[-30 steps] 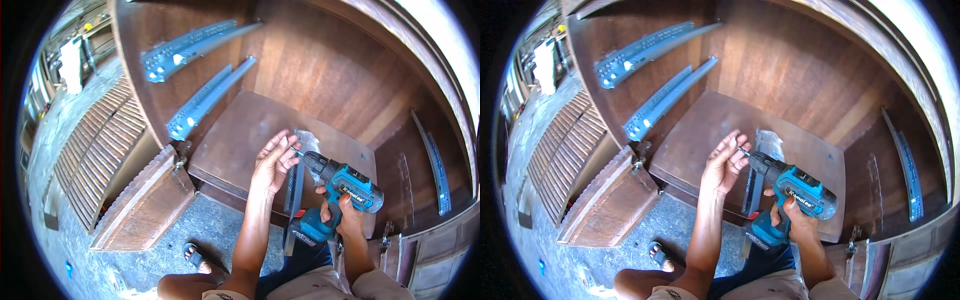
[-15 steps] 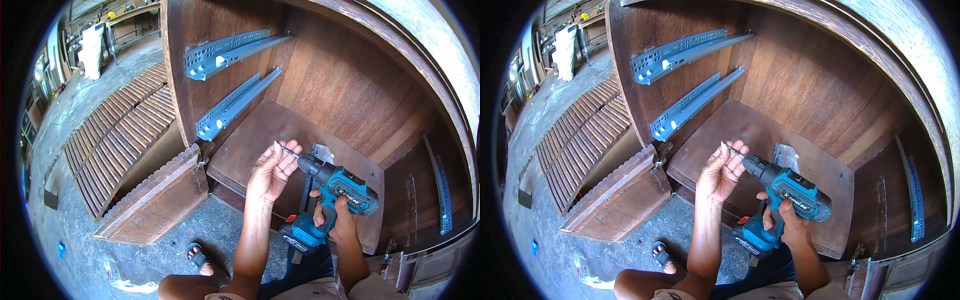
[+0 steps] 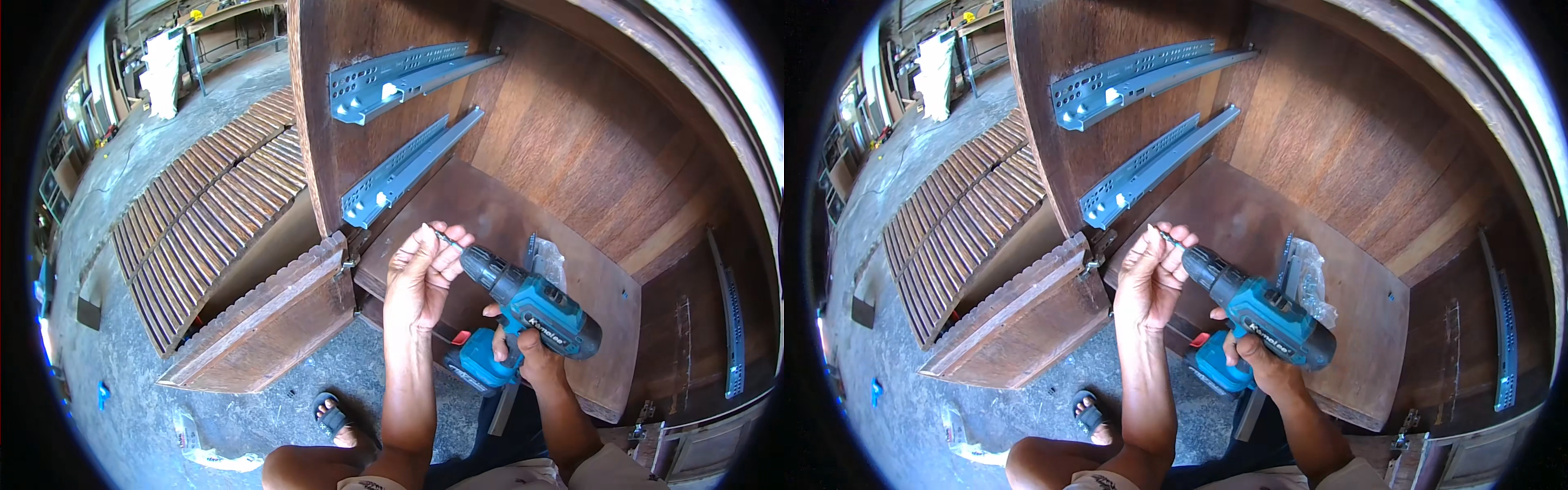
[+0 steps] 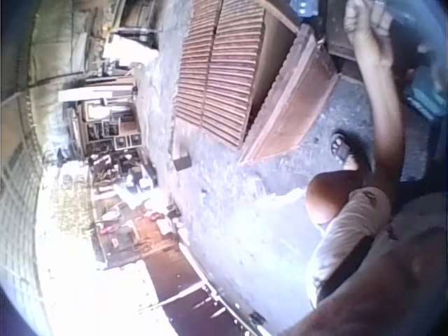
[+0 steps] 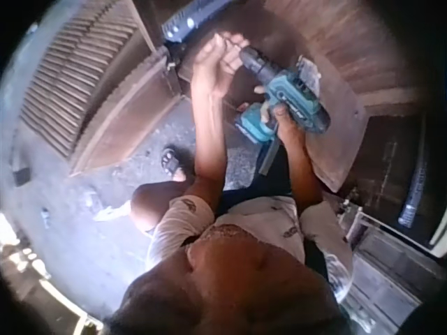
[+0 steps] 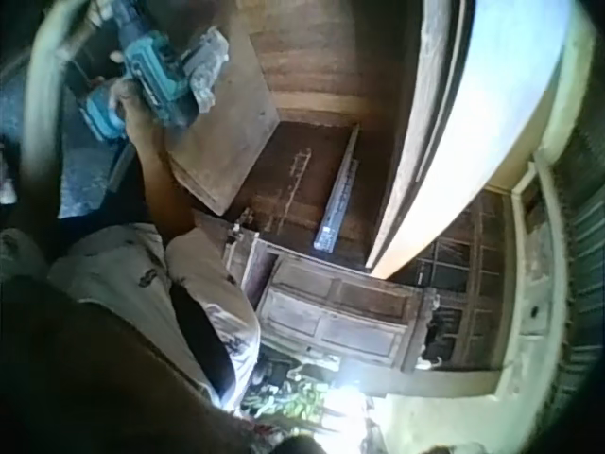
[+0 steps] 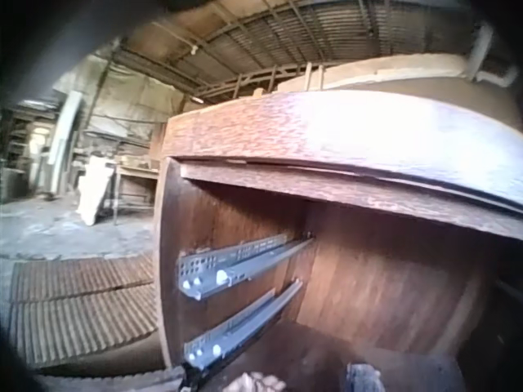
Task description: Installing metal drawer slides onto the inside of a wooden cabinet using a power drill and screws.
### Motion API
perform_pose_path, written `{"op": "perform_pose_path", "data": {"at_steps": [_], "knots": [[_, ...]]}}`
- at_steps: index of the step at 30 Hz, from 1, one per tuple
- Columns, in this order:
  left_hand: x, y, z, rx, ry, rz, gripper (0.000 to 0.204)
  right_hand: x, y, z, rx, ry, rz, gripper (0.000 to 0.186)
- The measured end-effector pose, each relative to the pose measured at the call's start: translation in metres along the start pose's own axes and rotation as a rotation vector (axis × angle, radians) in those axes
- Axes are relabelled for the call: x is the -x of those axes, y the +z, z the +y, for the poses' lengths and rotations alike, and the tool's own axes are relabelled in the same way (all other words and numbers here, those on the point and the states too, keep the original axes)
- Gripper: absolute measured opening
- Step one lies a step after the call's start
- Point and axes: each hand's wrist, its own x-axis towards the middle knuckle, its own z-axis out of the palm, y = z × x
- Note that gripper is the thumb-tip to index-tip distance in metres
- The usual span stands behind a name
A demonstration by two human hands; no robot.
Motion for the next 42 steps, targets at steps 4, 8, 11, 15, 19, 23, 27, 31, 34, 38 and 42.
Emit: {"op": "perform_pose_path", "data": {"at_steps": [4,8,11,15,19,23,27,31,34,38,42], "knots": [[-0.002,-0.004,0.019,-0.015,0.071,0.071,0.025,-0.02,0.005,0.024,-0.217,0.127,-0.14,0.069],[-0.002,-0.007,0.038,-0.087,0.12,0.162,0.024,-0.036,0.028,0.048,-0.347,0.121,-0.107,0.065],[0.003,-0.011,0.047,-0.264,0.148,0.276,0.023,-0.05,0.042,0.059,-0.309,0.053,-0.096,0.065],[0.012,-0.021,0.055,-0.612,0.238,0.453,0.024,-0.062,0.058,0.075,-0.377,0.054,-0.077,0.043],[0.013,-0.03,0.054,-0.746,0.264,0.566,0.026,-0.065,0.067,0.083,-0.432,0.044,-0.074,0.036],[0.006,-0.039,0.059,-0.566,0.252,0.504,0.027,-0.069,0.071,0.084,-0.426,0.029,-0.086,0.043],[0.005,-0.049,0.067,0.004,0.169,0.188,0.027,-0.068,0.069,0.086,-0.336,0.051,-0.06,0.062],[0.002,-0.055,0.07,0.208,0.133,0.018,0.024,-0.07,0.067,0.087,-0.319,-0.008,-0.09,0.062],[-0.003,-0.056,0.067,0.262,0.165,0.003,0.023,-0.071,0.068,0.084,-0.355,0.009,-0.079,0.043],[-0.003,-0.056,0.062,0.306,0.206,-0.031,0.02,-0.074,0.07,0.082,-0.406,0.039,-0.062,0.027],[-0.001,-0.056,0.061,0.241,0.25,0.039,0.017,-0.078,0.07,0.082,-0.443,0.043,-0.059,0.027]]}}
